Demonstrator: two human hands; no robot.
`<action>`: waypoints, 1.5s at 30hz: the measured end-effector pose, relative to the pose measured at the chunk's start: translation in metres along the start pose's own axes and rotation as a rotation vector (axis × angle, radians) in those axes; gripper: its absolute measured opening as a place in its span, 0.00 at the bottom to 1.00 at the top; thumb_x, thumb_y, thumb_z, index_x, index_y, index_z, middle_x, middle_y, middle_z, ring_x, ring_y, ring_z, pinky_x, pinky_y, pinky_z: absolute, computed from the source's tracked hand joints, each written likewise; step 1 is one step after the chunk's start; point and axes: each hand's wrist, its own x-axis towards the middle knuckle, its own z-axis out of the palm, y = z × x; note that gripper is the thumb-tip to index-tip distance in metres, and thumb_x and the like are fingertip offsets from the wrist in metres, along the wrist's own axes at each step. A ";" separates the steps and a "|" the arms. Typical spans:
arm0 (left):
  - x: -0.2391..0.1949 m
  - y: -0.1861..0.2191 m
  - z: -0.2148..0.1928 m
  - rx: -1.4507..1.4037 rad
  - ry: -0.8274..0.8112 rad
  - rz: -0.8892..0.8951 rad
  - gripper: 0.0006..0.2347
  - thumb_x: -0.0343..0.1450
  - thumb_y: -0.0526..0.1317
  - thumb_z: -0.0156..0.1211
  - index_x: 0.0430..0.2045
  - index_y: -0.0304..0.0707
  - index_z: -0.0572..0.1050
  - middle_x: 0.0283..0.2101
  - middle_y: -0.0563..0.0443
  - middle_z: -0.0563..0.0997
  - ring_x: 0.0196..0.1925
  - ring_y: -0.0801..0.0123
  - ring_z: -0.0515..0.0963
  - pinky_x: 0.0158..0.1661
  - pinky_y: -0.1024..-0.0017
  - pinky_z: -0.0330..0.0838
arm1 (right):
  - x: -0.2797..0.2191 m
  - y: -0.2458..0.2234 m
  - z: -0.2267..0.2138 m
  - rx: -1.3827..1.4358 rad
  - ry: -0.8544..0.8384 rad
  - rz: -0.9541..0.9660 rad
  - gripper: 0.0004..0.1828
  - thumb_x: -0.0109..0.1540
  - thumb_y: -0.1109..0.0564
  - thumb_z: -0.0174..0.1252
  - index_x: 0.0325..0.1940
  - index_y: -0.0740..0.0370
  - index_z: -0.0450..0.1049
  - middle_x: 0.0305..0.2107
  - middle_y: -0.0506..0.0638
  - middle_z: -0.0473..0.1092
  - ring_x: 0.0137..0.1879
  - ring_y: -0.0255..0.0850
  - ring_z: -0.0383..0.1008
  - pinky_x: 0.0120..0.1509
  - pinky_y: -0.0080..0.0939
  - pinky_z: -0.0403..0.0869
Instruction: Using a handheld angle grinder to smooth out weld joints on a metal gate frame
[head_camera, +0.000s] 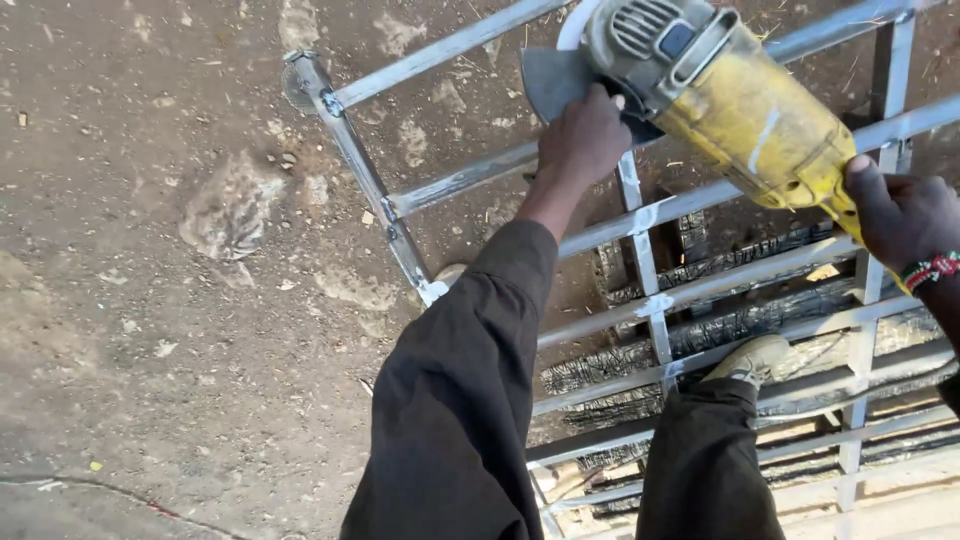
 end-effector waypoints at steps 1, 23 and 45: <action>-0.008 0.007 -0.005 -0.001 0.008 0.006 0.04 0.74 0.33 0.47 0.39 0.39 0.69 0.30 0.54 0.78 0.24 0.67 0.77 0.24 0.67 0.72 | 0.000 0.004 -0.001 -0.001 0.009 -0.005 0.47 0.90 0.31 0.42 0.36 0.71 0.80 0.15 0.58 0.64 0.25 0.50 0.68 0.26 0.51 0.57; 0.034 -0.029 -0.005 0.145 0.173 0.098 0.05 0.75 0.42 0.50 0.41 0.46 0.70 0.24 0.61 0.68 0.17 0.75 0.65 0.20 0.71 0.60 | 0.010 -0.069 0.008 0.244 -0.085 0.059 0.47 0.84 0.34 0.36 0.22 0.72 0.62 0.13 0.56 0.51 0.26 0.50 0.56 0.31 0.54 0.52; -0.146 -0.220 -0.191 0.266 0.227 -0.102 0.19 0.80 0.48 0.35 0.53 0.31 0.69 0.46 0.24 0.80 0.56 0.24 0.74 0.53 0.33 0.65 | -0.064 -0.342 0.058 0.334 -0.431 -0.082 0.40 0.71 0.27 0.39 0.46 0.62 0.83 0.40 0.71 0.77 0.55 0.70 0.75 0.61 0.69 0.71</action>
